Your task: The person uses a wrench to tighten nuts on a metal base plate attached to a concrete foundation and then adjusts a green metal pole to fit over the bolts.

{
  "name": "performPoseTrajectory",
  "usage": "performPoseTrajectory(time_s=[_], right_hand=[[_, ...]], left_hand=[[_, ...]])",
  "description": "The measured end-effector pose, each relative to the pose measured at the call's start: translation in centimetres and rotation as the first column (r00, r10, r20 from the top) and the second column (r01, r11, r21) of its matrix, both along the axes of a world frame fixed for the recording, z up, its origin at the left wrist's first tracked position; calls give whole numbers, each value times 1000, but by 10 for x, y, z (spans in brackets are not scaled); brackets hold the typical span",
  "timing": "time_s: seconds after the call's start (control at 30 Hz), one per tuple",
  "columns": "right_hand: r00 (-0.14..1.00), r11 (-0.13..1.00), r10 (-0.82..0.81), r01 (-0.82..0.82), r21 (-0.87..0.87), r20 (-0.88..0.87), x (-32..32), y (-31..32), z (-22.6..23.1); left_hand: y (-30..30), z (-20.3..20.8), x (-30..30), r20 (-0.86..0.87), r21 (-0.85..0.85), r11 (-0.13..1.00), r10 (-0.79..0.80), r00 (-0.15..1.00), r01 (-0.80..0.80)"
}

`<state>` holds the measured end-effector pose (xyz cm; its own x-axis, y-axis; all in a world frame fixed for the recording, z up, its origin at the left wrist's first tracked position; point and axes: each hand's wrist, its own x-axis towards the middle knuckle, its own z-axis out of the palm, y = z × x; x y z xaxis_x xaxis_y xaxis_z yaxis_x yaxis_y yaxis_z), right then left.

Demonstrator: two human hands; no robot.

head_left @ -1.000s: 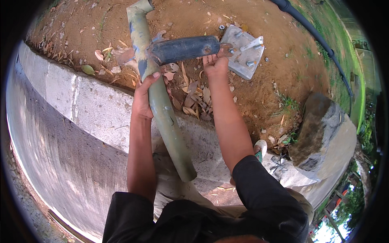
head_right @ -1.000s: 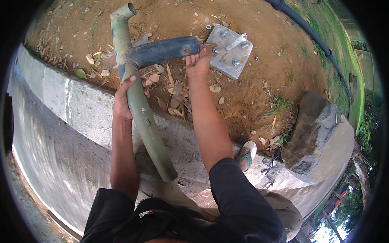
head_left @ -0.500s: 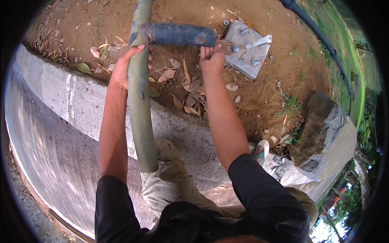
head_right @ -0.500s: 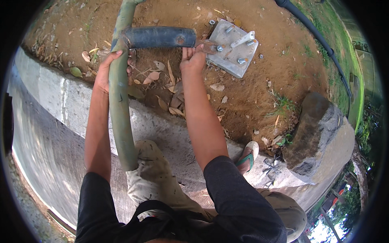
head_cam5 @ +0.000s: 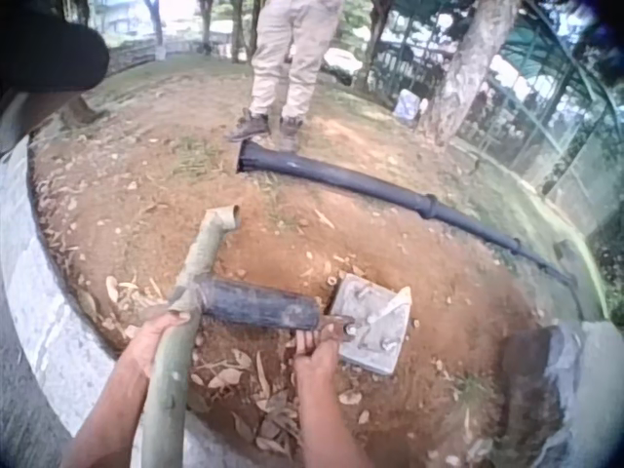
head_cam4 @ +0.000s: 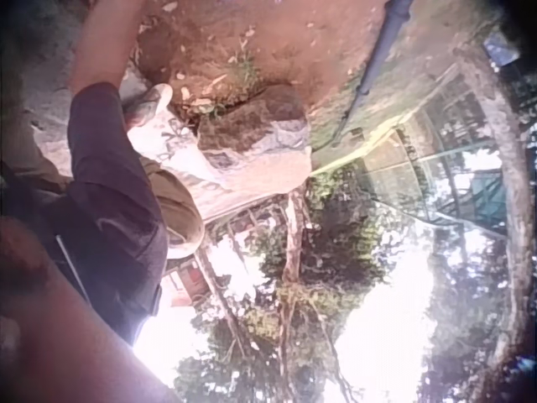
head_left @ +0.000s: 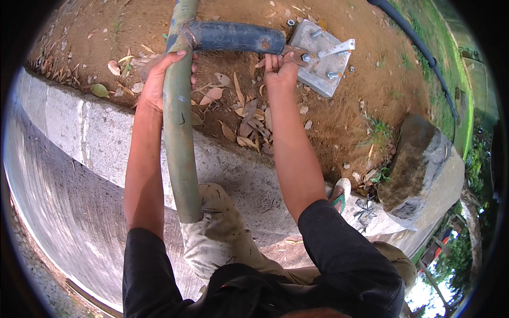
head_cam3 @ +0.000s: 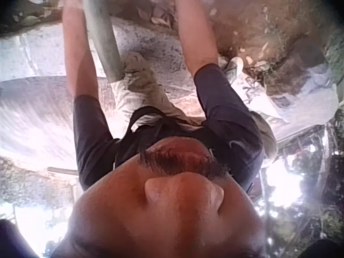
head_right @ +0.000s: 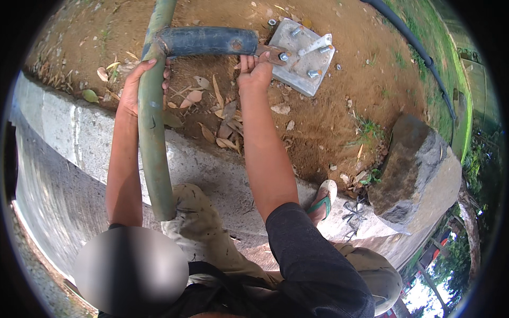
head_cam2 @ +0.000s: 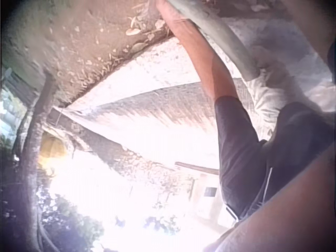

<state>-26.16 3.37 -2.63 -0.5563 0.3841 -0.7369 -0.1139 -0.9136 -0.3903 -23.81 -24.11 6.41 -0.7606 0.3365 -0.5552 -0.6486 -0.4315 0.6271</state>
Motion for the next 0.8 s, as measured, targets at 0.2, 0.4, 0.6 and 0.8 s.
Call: performPoseTrajectory(time_s=[0.2,0.4,0.6,0.8], right_hand=[[999,996,51,-51,68,13,4,5,-7],[997,995,66,-69,75,35,6,3,-2],[994,994,106,-105,19,-30,8,4,-1],[957,931,289,-287,226,24,37,16,15]], left_hand=[[9,2,12,53,28,998,60,997,-61],[29,7,48,144,53,978,193,971,-202],[47,17,65,150,36,959,274,950,-283],[70,21,71,113,-19,959,284,952,-284]])
